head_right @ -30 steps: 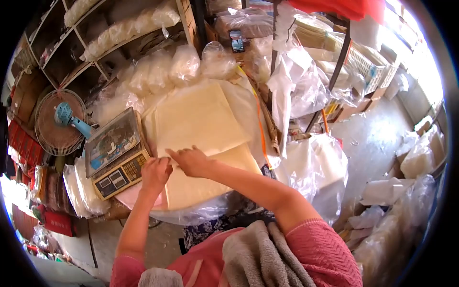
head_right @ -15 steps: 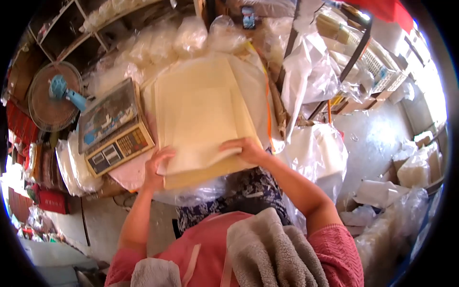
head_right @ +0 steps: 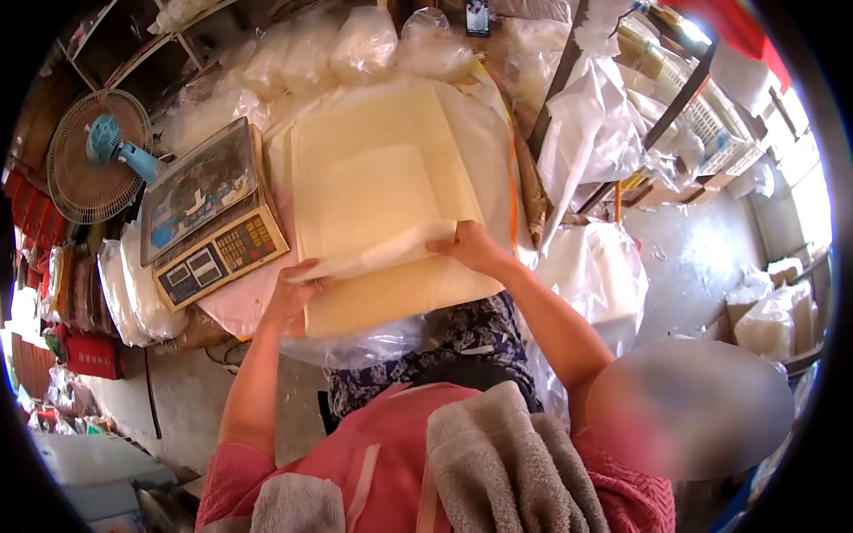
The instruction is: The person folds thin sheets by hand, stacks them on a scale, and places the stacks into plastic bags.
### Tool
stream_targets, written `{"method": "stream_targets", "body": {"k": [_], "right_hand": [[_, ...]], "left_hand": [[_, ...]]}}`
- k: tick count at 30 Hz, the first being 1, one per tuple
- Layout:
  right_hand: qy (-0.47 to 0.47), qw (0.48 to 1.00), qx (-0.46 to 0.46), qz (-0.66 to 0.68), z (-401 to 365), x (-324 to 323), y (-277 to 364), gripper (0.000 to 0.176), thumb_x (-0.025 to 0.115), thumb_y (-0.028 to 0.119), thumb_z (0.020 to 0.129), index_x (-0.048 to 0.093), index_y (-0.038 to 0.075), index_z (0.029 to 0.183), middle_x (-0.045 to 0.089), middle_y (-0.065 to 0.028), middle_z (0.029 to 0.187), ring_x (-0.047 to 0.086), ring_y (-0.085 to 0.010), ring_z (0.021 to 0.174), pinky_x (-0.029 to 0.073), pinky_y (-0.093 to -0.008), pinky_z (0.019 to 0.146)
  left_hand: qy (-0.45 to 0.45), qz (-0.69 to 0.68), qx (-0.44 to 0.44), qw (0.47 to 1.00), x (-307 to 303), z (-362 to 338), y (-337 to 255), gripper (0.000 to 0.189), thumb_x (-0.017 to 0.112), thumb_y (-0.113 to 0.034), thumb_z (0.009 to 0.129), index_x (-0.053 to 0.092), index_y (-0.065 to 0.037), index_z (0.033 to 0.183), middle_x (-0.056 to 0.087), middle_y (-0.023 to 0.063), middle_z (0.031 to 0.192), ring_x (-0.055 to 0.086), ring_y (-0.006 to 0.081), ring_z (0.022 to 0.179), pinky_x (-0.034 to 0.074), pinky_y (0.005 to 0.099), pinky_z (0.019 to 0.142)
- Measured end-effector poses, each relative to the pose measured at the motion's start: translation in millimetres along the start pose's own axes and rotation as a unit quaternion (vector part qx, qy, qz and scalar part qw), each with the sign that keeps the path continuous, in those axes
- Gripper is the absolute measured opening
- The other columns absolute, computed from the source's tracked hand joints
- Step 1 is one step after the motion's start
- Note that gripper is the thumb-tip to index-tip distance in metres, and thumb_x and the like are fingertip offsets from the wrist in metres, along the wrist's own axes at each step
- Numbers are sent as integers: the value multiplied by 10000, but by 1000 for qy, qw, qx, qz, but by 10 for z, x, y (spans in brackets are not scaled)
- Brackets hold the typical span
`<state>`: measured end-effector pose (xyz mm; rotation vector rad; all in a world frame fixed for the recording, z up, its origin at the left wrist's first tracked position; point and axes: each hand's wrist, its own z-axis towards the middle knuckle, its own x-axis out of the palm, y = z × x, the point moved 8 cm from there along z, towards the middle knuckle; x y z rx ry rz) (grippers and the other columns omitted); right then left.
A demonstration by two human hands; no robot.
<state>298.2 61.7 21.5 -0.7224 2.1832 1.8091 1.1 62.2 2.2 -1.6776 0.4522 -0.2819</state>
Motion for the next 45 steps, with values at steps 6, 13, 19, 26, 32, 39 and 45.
{"method": "stream_targets", "body": {"k": [6,13,19,26,32,39,45], "right_hand": [[-112,990,-28,-78,399,23,-164,549,692,365,766,586,-1,1161,650,-187,1043,621,-301,978,478,-393,854],[-73,974,67,-206,449,52,8,773,703,402,743,398,35,1352,570,-245,1183,547,-382,1095,448,-424,915],[-58,891,-200,-404,193,243,684,886,725,448,731,303,113,1435,304,-193,1458,273,-354,1354,299,-456,1076],[123,859,-300,-395,111,184,275,745,671,416,804,350,152,1422,341,-151,1461,272,-306,1375,281,-447,1095],[-34,991,-15,-125,189,-256,55,413,597,432,860,597,49,1013,638,-193,990,608,-316,956,466,-399,824],[-162,965,52,-198,690,-266,-101,441,556,455,873,570,14,871,649,-174,839,618,-367,809,478,-442,741],[-202,901,-104,-369,667,-166,437,533,488,425,914,423,75,1312,499,-171,1284,488,-362,1159,398,-487,955]], "left_hand": [[-249,32,63,966,-42,88,-78,682,723,-77,735,429,-30,1348,511,188,1288,516,253,1169,418,393,967],[-88,596,63,796,493,203,-189,825,635,-499,806,294,-107,1448,199,205,1510,179,399,1387,161,554,1105],[-81,634,131,758,387,345,-48,778,607,-494,819,320,-109,1431,311,166,1477,296,396,1344,240,516,1089],[-20,457,62,887,-18,219,-373,539,751,-204,735,565,-51,1217,667,132,1051,649,295,946,508,346,834],[-214,66,24,974,-334,345,-277,459,784,-176,736,583,25,1096,676,111,906,637,153,813,506,272,732],[-237,571,85,781,12,889,-390,659,539,-540,859,443,-132,1366,413,161,1408,356,295,1319,266,511,1061],[-174,556,10,813,112,999,-210,717,478,-596,862,369,-170,1428,254,109,1521,197,259,1414,79,564,1111]]}}
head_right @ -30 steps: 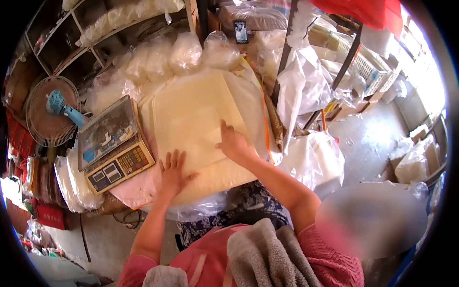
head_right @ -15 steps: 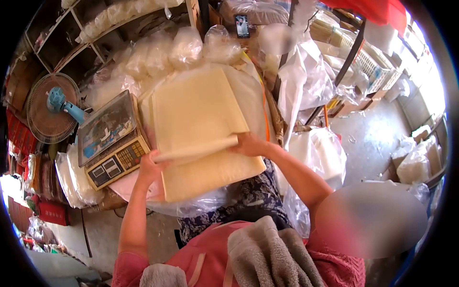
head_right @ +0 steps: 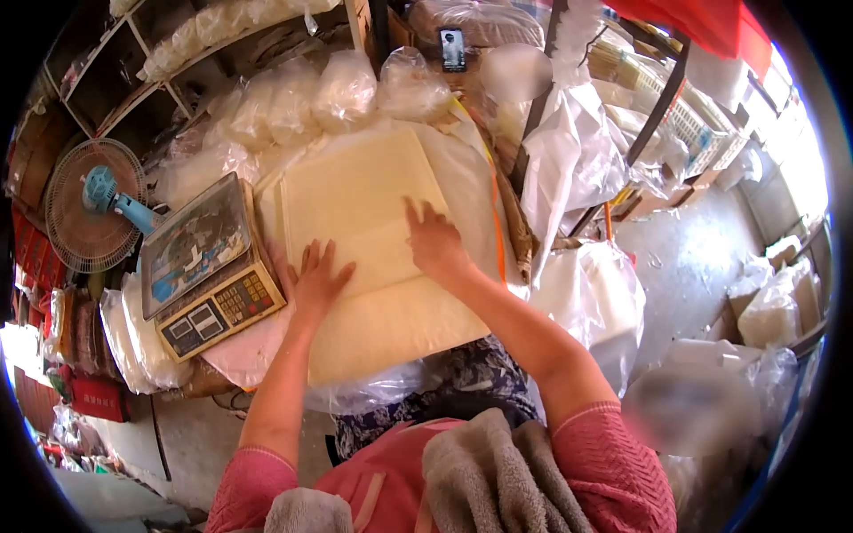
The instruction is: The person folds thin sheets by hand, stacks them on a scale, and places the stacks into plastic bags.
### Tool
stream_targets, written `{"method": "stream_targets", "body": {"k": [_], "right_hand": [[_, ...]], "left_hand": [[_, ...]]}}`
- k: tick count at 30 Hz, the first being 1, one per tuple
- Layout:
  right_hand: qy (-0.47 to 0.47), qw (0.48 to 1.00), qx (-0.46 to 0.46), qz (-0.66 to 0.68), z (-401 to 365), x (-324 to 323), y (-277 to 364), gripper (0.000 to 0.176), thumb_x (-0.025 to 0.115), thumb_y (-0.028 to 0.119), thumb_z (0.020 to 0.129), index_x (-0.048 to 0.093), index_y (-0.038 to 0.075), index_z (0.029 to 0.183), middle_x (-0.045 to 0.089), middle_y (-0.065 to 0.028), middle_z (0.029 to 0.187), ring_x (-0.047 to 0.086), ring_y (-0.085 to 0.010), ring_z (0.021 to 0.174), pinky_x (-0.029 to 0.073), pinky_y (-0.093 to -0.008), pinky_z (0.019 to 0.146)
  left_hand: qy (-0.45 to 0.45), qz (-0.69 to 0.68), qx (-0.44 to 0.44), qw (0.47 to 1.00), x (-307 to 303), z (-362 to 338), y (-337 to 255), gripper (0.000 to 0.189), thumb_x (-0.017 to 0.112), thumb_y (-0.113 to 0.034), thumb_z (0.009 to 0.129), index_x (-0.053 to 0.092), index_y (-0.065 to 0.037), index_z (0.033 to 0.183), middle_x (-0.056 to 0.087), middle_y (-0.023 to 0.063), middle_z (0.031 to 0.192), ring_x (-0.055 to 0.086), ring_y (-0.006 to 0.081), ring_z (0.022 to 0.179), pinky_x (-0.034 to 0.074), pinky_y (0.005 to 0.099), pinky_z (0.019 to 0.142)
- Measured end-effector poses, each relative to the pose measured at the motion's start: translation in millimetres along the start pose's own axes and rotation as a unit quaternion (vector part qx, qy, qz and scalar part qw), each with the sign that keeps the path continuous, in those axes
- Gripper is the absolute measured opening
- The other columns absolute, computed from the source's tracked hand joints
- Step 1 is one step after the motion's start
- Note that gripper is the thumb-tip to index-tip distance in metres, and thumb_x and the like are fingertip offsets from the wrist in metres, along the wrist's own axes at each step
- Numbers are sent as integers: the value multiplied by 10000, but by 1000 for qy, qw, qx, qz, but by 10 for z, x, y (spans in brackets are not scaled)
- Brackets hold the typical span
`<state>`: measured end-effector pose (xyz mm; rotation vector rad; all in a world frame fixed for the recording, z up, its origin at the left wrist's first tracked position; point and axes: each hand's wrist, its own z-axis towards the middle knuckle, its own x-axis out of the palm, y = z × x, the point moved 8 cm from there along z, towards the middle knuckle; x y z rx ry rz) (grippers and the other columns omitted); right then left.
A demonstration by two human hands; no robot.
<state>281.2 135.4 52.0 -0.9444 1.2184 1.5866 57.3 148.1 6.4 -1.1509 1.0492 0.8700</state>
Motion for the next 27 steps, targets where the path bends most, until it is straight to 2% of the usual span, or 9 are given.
{"method": "stream_targets", "body": {"k": [1,4,10,13,16,17,20,24,27], "right_hand": [[-75,991,-101,-47,-64,-67,192,569,470,416,926,371,100,1387,437,-168,1380,434,-361,1244,366,-508,1000],[28,985,-138,-102,-168,384,258,548,421,394,951,324,173,1442,265,-133,1496,230,-353,1374,234,-586,1064],[-28,982,-140,-123,-205,453,255,516,395,408,958,345,204,1429,273,-113,1494,202,-356,1380,173,-594,1090],[25,992,-68,-101,-268,391,288,515,421,401,950,385,154,1400,298,-125,1477,234,-349,1362,202,-600,1067],[74,995,4,-60,-582,252,508,515,458,385,941,423,88,1360,398,-154,1408,319,-351,1312,255,-575,1040],[81,996,-36,-20,-699,240,675,511,473,371,939,428,72,1350,429,-165,1378,357,-355,1282,279,-553,1029],[83,985,-118,93,-975,220,923,493,513,329,931,445,38,1322,509,-194,1291,456,-367,1196,344,-491,1001],[37,974,-148,169,-1013,81,798,393,517,271,918,520,38,1235,593,-188,1166,553,-360,1060,394,-447,951],[94,966,-156,184,-1095,39,761,302,540,206,899,587,49,1153,642,-153,1087,587,-332,1007,410,-443,934]], "left_hand": [[-8,13,3,1000,22,1,4,712,473,-592,866,364,-173,1430,244,107,1524,195,256,1414,79,570,1109],[-25,16,5,1000,38,-35,-14,686,455,-571,884,339,-187,1441,224,95,1532,173,247,1421,70,568,1112],[-24,7,19,1000,79,-36,3,714,483,-537,886,266,-182,1466,194,123,1535,143,274,1426,67,581,1109],[-124,-146,-16,981,-23,-87,132,818,610,-430,846,197,-121,1480,181,174,1529,125,305,1427,67,510,1135],[-271,-434,-40,858,-32,-482,211,942,721,-247,757,143,-76,1481,226,200,1506,224,328,1388,183,439,1124],[-106,-679,-113,717,351,-498,195,941,704,-79,684,185,-54,1469,335,165,1455,363,285,1306,319,366,1059],[-115,-661,-163,723,147,-794,160,920,634,40,622,242,-41,1451,446,147,1365,464,251,1213,408,340,979],[-230,-642,-84,727,-942,-593,830,926,608,78,598,280,-70,1452,497,119,1332,531,224,1142,478,328,909],[-267,-515,-44,813,-1794,-245,1725,587,605,61,673,489,-30,1241,631,123,1044,639,211,835,547,301,654]]}}
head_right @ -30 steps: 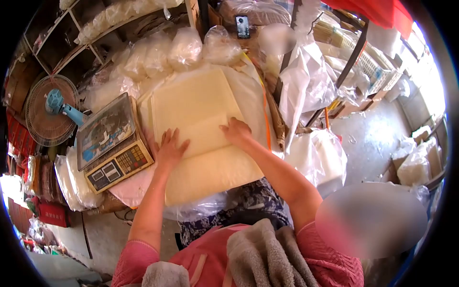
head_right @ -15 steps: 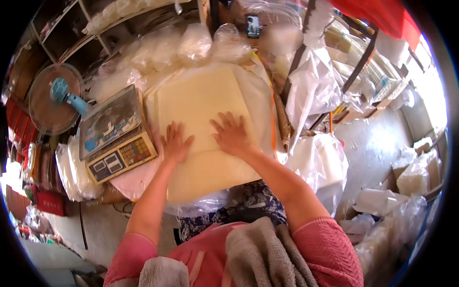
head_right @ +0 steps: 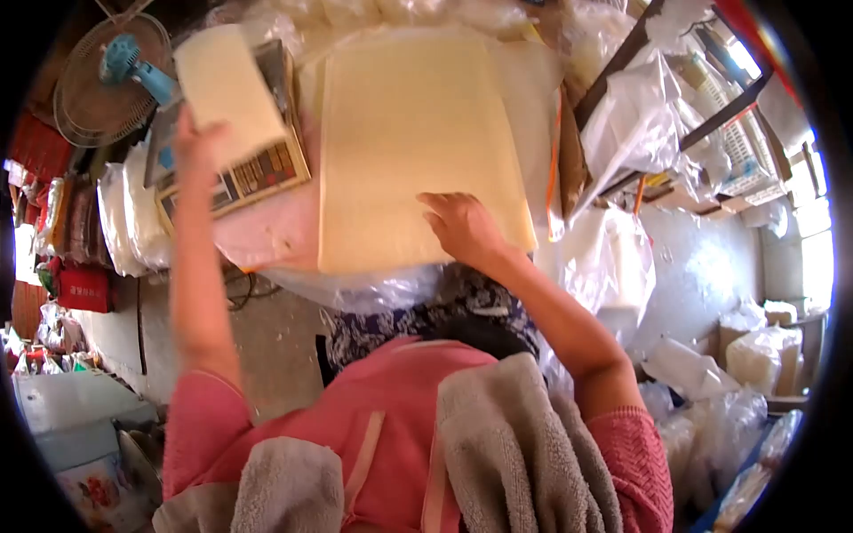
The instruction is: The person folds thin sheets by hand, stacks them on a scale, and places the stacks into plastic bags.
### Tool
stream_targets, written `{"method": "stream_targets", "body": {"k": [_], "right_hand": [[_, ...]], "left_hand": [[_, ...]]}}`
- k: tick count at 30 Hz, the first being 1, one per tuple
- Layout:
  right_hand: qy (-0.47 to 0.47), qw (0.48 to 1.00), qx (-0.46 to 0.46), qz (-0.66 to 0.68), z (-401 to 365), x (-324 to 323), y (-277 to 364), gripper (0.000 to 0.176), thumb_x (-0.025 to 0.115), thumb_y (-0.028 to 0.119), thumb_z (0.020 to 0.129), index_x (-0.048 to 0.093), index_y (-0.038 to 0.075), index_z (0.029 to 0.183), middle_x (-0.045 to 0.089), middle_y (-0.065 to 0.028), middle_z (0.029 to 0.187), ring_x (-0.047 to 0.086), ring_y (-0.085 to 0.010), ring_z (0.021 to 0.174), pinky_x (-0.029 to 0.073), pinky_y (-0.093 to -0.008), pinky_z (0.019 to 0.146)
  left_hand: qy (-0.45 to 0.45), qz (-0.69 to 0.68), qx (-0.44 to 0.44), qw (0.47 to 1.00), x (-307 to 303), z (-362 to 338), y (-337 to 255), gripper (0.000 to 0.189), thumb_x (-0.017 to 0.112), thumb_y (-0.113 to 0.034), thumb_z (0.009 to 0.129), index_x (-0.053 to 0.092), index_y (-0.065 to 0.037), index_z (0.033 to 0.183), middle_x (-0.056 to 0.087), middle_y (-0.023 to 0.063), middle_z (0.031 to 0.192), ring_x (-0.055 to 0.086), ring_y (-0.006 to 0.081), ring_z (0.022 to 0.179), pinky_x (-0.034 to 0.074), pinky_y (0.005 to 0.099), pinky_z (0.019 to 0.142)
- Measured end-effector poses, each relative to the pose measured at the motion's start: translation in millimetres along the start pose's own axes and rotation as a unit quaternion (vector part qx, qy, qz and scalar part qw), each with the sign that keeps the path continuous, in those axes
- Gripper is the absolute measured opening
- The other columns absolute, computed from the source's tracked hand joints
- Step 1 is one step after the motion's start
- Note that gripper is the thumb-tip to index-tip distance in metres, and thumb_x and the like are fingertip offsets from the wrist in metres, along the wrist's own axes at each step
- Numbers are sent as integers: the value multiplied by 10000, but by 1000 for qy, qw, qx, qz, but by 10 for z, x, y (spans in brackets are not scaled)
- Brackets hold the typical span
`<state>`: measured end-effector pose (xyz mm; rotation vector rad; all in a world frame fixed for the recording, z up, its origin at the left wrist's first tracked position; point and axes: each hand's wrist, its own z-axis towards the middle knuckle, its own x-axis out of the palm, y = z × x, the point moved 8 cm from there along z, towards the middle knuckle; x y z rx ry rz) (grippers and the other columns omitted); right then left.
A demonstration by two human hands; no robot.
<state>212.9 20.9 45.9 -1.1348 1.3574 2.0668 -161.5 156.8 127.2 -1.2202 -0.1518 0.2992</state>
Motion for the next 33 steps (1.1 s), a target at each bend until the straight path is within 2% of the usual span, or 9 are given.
{"method": "stream_targets", "body": {"k": [4,6,14,17,19,20,27,31,33], "right_hand": [[83,994,-65,8,-6,244,249,230,577,168,885,630,82,1092,662,-101,1045,598,-271,1003,393,-454,973],[79,989,-116,-41,-11,392,412,196,596,186,879,651,109,1051,667,-73,1008,604,-226,985,370,-476,997],[104,987,-120,-3,147,480,645,205,666,240,828,640,85,959,646,-76,945,593,-261,979,392,-474,973],[10,983,58,176,398,50,338,204,656,238,820,629,73,936,644,-90,986,595,-302,990,442,-463,911],[-61,979,67,181,404,-268,225,246,661,239,820,630,66,993,645,-106,1021,594,-330,1002,459,-440,901],[-41,990,-4,132,337,-276,361,311,650,245,836,605,70,1089,617,-115,1109,561,-297,1080,425,-421,956],[169,956,62,-233,283,-203,-59,394,555,222,852,577,88,1222,635,-67,1155,647,-264,942,509,-384,789],[-186,966,-69,-164,401,-1691,825,348,541,46,771,623,57,1109,682,-120,871,657,-287,778,511,-375,667],[-143,963,-88,-211,321,-1704,1006,374,544,29,752,596,32,1122,663,-107,986,642,-263,790,513,-367,668]], "left_hand": [[46,288,-91,952,-667,703,596,413,600,-108,742,556,-19,1143,619,150,1077,617,264,923,482,408,840],[41,591,-11,806,-706,800,959,426,573,-182,765,553,-20,1158,584,163,1172,572,291,1054,411,443,956],[-80,495,218,837,-265,-7,-10,363,551,-119,772,579,-38,1125,536,143,1247,445,318,1209,310,418,1040],[194,165,87,963,518,-935,118,210,565,-2,800,645,-61,985,666,82,900,624,185,822,491,298,763],[422,154,-136,883,1062,-1786,373,204,591,-55,820,655,-77,1013,664,93,924,619,218,891,484,305,813],[420,168,135,881,1322,-1944,195,246,616,-107,821,651,-83,1063,648,138,1006,607,301,949,483,363,839],[385,414,209,798,1752,-2414,295,589,547,-447,876,433,-159,1376,337,132,1459,225,402,1367,161,612,1078],[404,425,174,791,1774,-2406,441,631,489,-521,887,399,-169,1403,261,117,1504,161,398,1393,89,630,1088],[405,415,175,795,1779,-2391,370,613,530,-467,889,403,-147,1396,290,139,1485,181,408,1384,82,611,1099]]}}
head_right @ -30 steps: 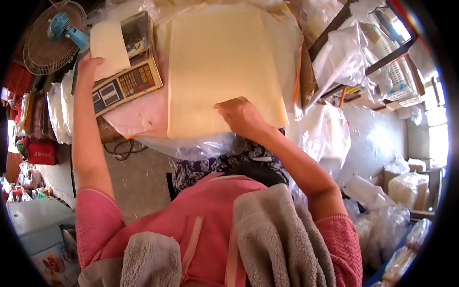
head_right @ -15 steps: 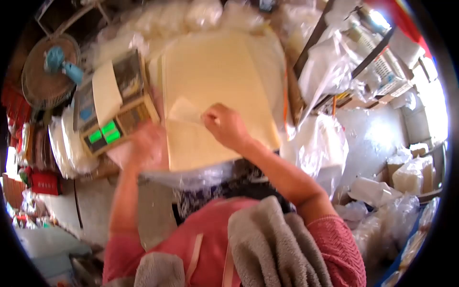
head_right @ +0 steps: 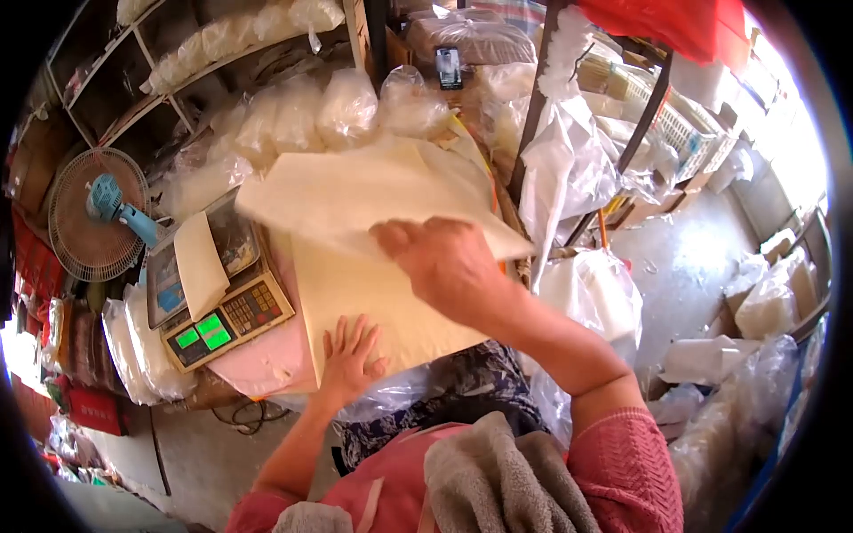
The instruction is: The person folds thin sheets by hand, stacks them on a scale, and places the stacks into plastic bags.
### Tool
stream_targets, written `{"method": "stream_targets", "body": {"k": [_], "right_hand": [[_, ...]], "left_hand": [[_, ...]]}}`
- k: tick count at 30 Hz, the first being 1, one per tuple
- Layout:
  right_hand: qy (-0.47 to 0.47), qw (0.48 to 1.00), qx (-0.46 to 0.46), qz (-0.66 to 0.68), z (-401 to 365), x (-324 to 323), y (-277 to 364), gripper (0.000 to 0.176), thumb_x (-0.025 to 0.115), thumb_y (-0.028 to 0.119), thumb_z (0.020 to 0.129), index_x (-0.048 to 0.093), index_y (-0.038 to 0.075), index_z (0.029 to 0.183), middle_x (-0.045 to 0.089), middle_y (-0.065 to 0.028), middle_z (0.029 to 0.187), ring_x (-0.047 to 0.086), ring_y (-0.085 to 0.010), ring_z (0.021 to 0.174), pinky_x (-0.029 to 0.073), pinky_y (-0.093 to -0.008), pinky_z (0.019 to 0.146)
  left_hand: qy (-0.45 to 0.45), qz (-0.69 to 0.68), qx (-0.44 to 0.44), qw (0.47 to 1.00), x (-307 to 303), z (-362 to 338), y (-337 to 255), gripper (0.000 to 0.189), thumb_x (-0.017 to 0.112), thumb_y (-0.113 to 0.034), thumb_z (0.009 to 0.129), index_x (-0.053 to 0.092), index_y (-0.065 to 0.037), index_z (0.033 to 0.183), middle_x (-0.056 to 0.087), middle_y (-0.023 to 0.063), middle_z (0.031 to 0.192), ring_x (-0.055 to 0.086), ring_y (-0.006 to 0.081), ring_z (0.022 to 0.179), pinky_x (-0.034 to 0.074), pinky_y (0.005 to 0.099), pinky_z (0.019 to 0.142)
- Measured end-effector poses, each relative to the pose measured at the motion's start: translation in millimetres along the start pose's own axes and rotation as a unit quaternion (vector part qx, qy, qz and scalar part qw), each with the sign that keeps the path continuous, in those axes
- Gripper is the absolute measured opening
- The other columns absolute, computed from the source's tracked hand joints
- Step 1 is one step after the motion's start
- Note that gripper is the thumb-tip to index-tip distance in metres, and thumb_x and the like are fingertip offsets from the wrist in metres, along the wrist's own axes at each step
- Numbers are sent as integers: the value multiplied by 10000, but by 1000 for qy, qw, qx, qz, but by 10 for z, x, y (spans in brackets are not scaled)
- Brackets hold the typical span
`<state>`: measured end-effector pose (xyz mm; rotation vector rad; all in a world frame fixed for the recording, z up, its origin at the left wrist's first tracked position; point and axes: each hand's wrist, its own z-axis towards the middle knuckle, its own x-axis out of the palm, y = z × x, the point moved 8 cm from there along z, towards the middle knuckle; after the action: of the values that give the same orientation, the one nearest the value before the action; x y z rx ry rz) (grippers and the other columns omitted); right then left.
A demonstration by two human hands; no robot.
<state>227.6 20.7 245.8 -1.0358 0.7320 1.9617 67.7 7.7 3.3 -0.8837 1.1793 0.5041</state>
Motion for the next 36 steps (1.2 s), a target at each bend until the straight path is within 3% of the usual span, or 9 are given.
{"method": "stream_targets", "body": {"k": [6,9,12,14,16,25,28,31,36], "right_hand": [[81,991,-110,4,-788,782,374,364,525,48,772,566,33,1133,634,-110,1046,625,-219,802,512,-339,684],[334,938,-56,67,-1012,1052,349,353,513,67,832,565,29,1178,655,-125,1043,647,-237,878,516,-339,782],[349,846,43,401,-1041,882,64,360,538,114,889,552,37,1241,663,-110,1089,645,-246,988,492,-330,893],[268,768,33,581,-1026,800,-417,423,503,32,869,527,38,1292,613,-178,1186,603,-251,1087,446,-345,961],[228,849,150,452,-1075,707,-900,353,511,19,877,567,-13,1225,618,-141,1187,580,-223,1112,424,-338,984],[33,838,389,382,-1001,1571,-1578,329,682,142,818,579,-19,1086,672,-104,983,636,-178,903,500,-338,770],[-2,851,416,321,-877,1868,-1737,361,672,202,815,563,-19,1079,668,-153,946,650,-229,872,500,-374,757],[52,866,447,218,-854,2014,-1787,459,645,269,820,530,-11,1166,646,-208,988,642,-283,911,499,-399,779],[107,903,410,71,-713,1793,-1512,573,605,296,851,428,41,1333,501,-232,1282,528,-340,1135,444,-447,912]], "left_hand": [[-167,-346,-134,913,-237,9,756,586,685,-142,805,443,-57,1332,405,175,1392,377,360,1303,287,441,1087],[-295,-141,40,944,-863,-55,393,368,666,-14,736,570,-44,1090,515,167,1289,499,319,1202,361,465,1038],[-79,-235,117,962,-470,-115,624,316,661,3,735,614,-60,1042,630,134,1125,576,312,1096,405,396,1005],[-91,-298,-43,949,-345,-195,872,294,662,-17,761,620,-40,1051,677,117,1004,658,225,915,502,300,812],[-99,-337,-186,918,-463,-260,897,223,628,-36,818,611,-14,1039,681,118,945,654,154,858,497,250,738],[-222,-270,-298,888,-593,145,1198,347,620,-173,871,554,-44,1186,649,132,1010,625,229,909,481,322,798],[-295,24,-128,947,-742,373,834,553,631,-352,858,467,-81,1311,502,169,1310,498,315,1183,396,434,977],[-51,80,-108,990,-317,523,564,739,601,-519,821,391,-86,1382,304,174,1473,263,365,1363,195,573,1084],[-28,73,-113,990,-116,488,615,795,558,-592,818,340,-115,1416,234,152,1512,169,391,1397,94,600,1095]]}}
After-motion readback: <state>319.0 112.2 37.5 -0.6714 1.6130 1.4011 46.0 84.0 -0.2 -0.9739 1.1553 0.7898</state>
